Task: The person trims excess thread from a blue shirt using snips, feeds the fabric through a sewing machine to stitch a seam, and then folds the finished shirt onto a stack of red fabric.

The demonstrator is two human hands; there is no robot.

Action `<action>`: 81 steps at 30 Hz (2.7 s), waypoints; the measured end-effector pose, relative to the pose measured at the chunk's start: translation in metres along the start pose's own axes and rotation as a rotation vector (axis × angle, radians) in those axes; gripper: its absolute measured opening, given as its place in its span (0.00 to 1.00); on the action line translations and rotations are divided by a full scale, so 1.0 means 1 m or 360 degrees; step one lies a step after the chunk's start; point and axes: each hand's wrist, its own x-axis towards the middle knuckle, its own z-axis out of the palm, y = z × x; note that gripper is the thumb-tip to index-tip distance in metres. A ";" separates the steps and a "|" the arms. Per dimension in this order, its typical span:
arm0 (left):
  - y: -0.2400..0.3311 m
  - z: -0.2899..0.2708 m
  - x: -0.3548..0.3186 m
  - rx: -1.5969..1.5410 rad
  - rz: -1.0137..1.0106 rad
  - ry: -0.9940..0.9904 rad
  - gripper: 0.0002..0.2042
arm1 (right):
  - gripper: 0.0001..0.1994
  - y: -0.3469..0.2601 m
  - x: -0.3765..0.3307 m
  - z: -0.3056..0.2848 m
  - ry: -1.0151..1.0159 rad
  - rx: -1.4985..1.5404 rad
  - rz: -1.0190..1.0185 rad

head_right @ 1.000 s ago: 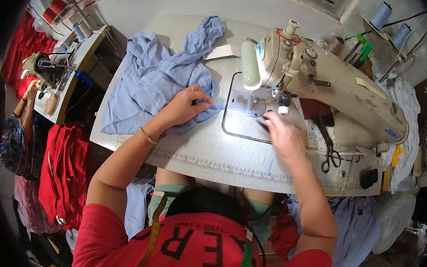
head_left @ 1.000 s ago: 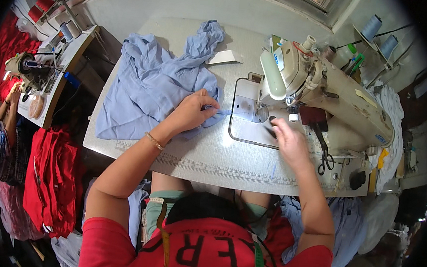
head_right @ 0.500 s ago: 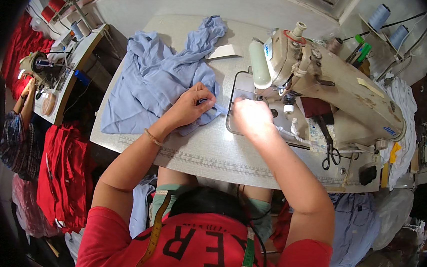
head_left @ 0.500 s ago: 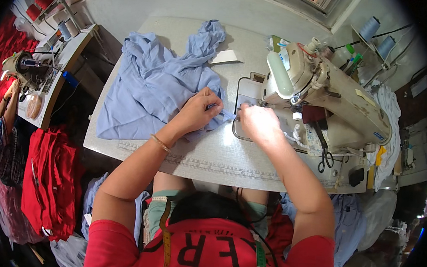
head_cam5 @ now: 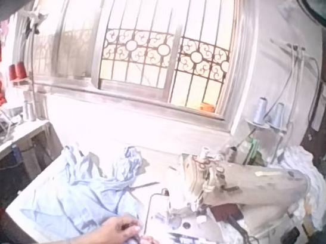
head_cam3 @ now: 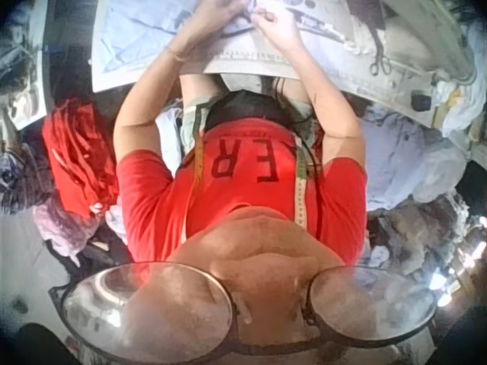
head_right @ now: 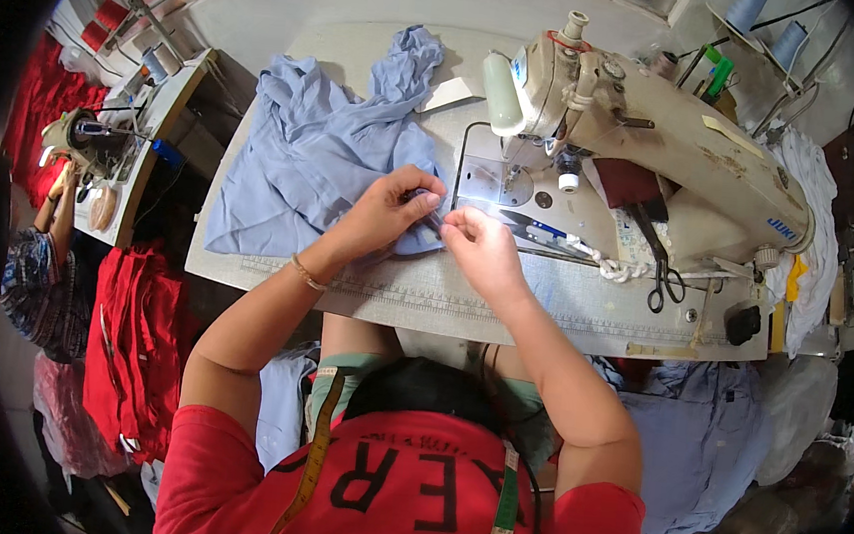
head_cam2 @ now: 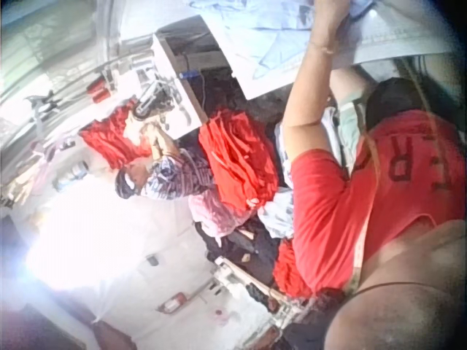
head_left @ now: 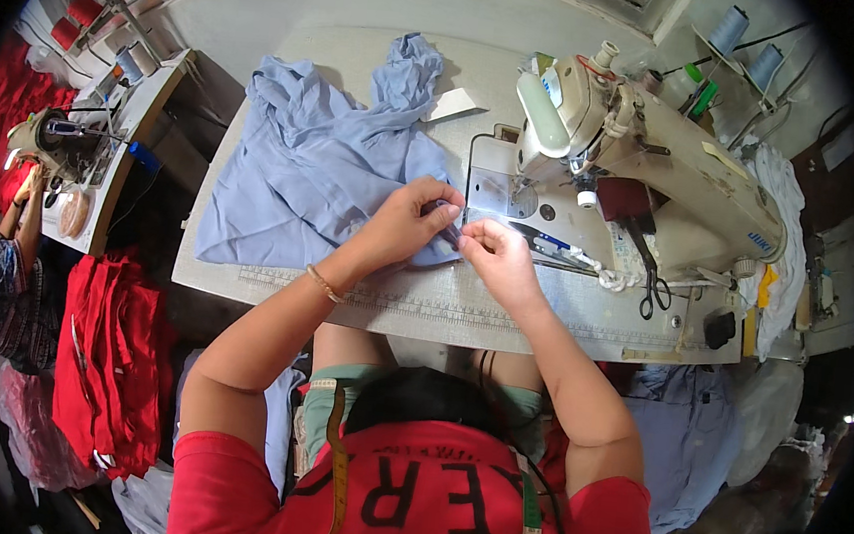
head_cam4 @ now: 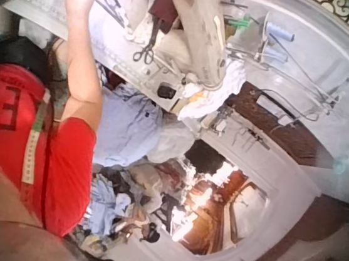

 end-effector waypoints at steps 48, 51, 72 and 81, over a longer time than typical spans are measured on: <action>0.035 0.021 -0.127 0.1283 0.0517 0.0392 0.09 | 0.15 -0.003 -0.070 -0.093 0.0391 -0.1759 -0.0691; 0.027 0.023 -0.127 0.1237 0.0473 0.0358 0.07 | 0.16 -0.006 -0.060 -0.101 0.0244 -0.1843 -0.0620; 0.025 0.040 -0.144 0.0372 0.0193 0.0622 0.04 | 0.11 -0.065 -0.074 -0.049 -0.0376 -0.0970 -0.0604; 0.039 0.042 -0.147 0.0300 0.0185 0.0689 0.03 | 0.11 -0.065 -0.082 -0.003 -0.0479 -0.1688 -0.0905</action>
